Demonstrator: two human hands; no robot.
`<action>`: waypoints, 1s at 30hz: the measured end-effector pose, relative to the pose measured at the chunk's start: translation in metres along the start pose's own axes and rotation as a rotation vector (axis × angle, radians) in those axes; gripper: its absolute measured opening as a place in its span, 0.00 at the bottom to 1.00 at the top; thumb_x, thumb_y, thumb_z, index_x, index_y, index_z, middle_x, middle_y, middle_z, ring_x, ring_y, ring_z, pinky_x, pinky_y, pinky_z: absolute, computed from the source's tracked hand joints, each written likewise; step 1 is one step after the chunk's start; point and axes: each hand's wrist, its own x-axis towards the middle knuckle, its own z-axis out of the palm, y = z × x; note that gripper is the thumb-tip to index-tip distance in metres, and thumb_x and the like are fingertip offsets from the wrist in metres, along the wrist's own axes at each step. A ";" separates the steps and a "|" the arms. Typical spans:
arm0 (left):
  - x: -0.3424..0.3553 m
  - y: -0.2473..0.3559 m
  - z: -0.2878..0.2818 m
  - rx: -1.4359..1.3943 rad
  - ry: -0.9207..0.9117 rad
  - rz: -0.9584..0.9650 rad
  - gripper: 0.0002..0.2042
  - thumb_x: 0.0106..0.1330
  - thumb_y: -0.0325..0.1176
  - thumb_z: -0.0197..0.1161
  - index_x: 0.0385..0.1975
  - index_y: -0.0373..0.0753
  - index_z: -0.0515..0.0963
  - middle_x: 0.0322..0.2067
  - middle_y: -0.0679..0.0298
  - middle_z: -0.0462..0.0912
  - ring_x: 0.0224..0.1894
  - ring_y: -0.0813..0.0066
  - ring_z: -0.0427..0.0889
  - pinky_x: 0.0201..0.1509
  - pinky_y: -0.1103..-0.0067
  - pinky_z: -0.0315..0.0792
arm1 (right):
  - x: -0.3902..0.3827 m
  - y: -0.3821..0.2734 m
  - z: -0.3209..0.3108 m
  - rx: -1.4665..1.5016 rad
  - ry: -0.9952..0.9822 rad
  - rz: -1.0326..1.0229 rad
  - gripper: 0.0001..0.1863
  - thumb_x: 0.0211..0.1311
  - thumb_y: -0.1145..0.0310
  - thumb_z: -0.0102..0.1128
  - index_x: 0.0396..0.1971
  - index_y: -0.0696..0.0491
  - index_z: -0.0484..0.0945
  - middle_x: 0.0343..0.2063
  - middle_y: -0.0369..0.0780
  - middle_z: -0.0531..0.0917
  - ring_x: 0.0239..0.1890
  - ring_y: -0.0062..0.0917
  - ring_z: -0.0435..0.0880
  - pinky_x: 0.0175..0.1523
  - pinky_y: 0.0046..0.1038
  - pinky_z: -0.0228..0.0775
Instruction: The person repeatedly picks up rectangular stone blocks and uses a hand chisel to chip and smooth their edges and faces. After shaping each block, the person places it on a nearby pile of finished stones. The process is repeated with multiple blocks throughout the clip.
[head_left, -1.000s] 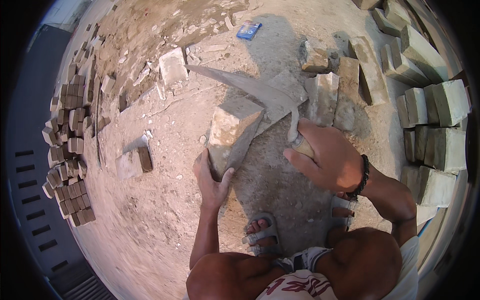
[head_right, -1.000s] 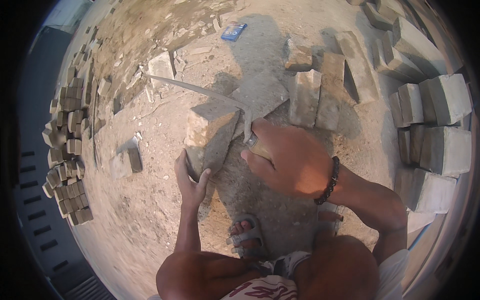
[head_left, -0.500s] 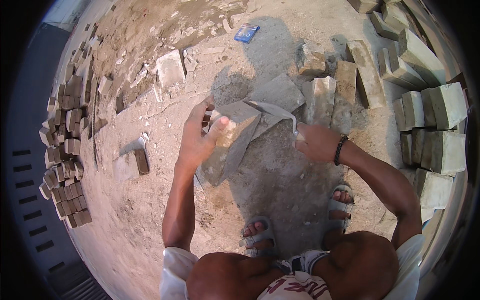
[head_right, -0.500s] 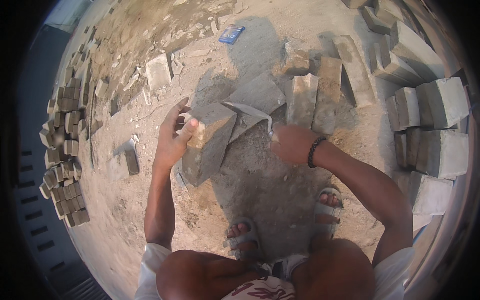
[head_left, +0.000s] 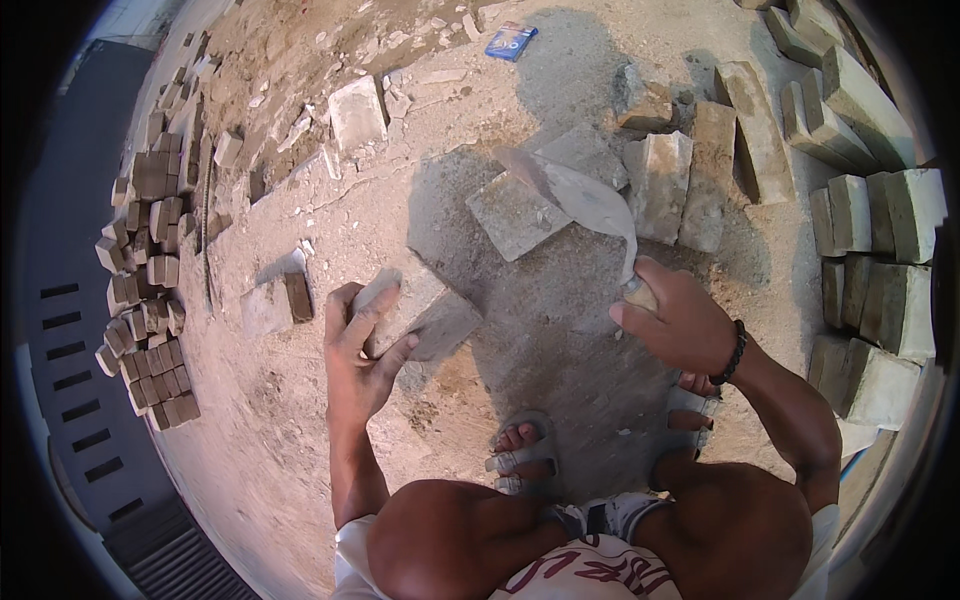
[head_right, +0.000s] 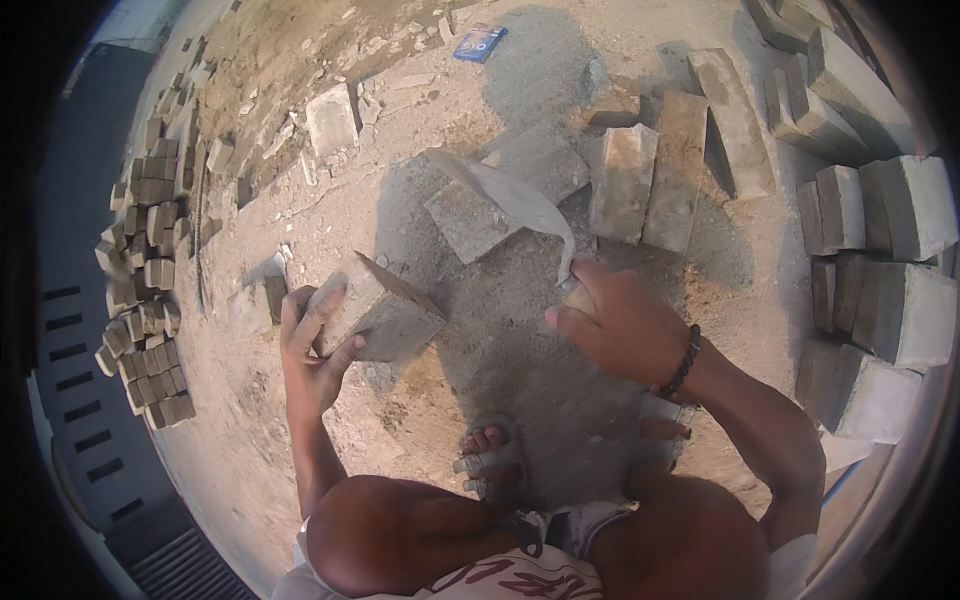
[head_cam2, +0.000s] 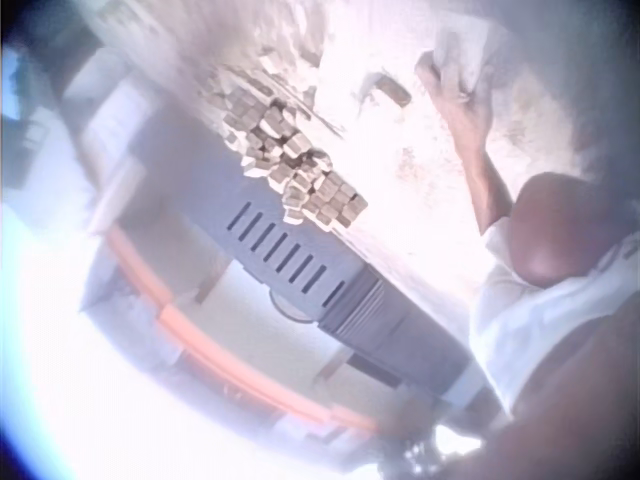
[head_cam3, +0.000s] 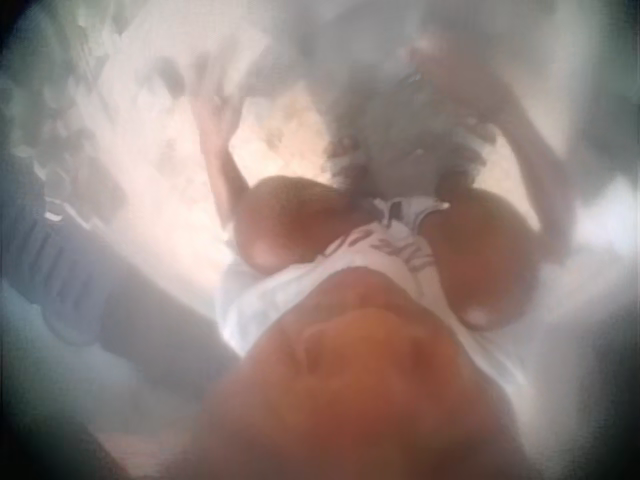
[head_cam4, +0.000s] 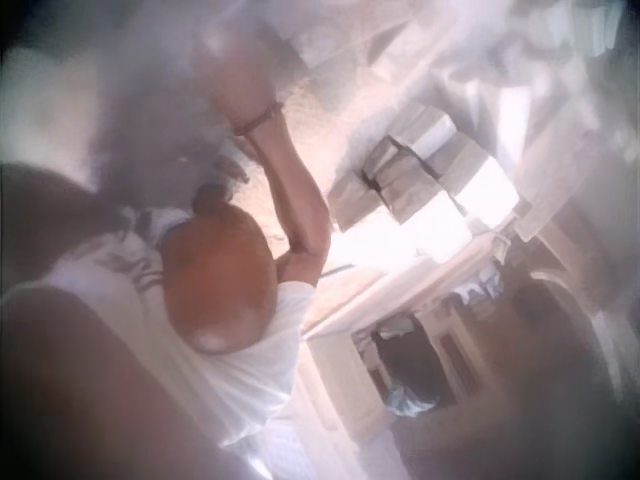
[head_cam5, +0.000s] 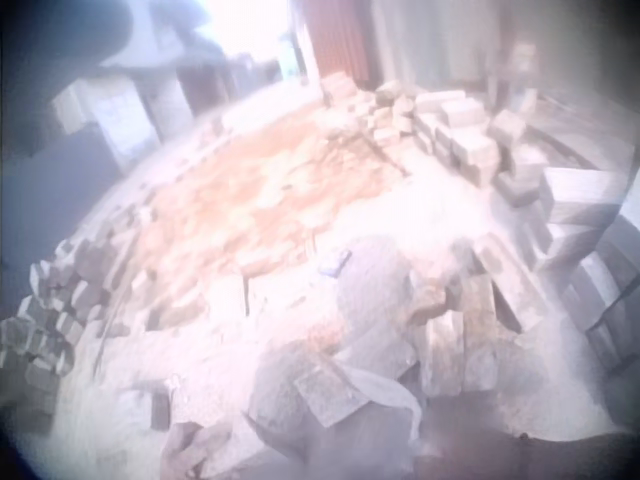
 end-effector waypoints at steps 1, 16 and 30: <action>-0.019 -0.008 -0.006 -0.012 0.021 -0.015 0.37 0.45 0.24 0.77 0.61 0.46 0.75 0.51 0.52 0.69 0.52 0.58 0.73 0.56 0.70 0.70 | -0.001 -0.009 0.003 0.026 0.022 -0.072 0.24 0.63 0.59 0.59 0.47 0.65 0.72 0.27 0.55 0.82 0.35 0.50 0.85 0.41 0.40 0.75; -0.105 -0.016 0.019 0.081 0.234 -0.068 0.40 0.48 0.20 0.74 0.66 0.44 0.68 0.61 0.48 0.60 0.63 0.53 0.64 0.65 0.66 0.66 | 0.064 0.021 0.116 -0.047 -0.606 0.259 0.20 0.66 0.59 0.56 0.42 0.64 0.70 0.26 0.57 0.81 0.33 0.52 0.83 0.38 0.46 0.74; -0.158 -0.036 0.027 -0.009 0.345 -0.052 0.44 0.55 0.24 0.72 0.72 0.43 0.54 0.62 0.50 0.56 0.65 0.56 0.63 0.67 0.62 0.61 | 0.079 -0.005 0.130 -0.217 -0.398 -0.131 0.20 0.64 0.58 0.58 0.41 0.63 0.72 0.29 0.58 0.81 0.35 0.56 0.81 0.42 0.49 0.73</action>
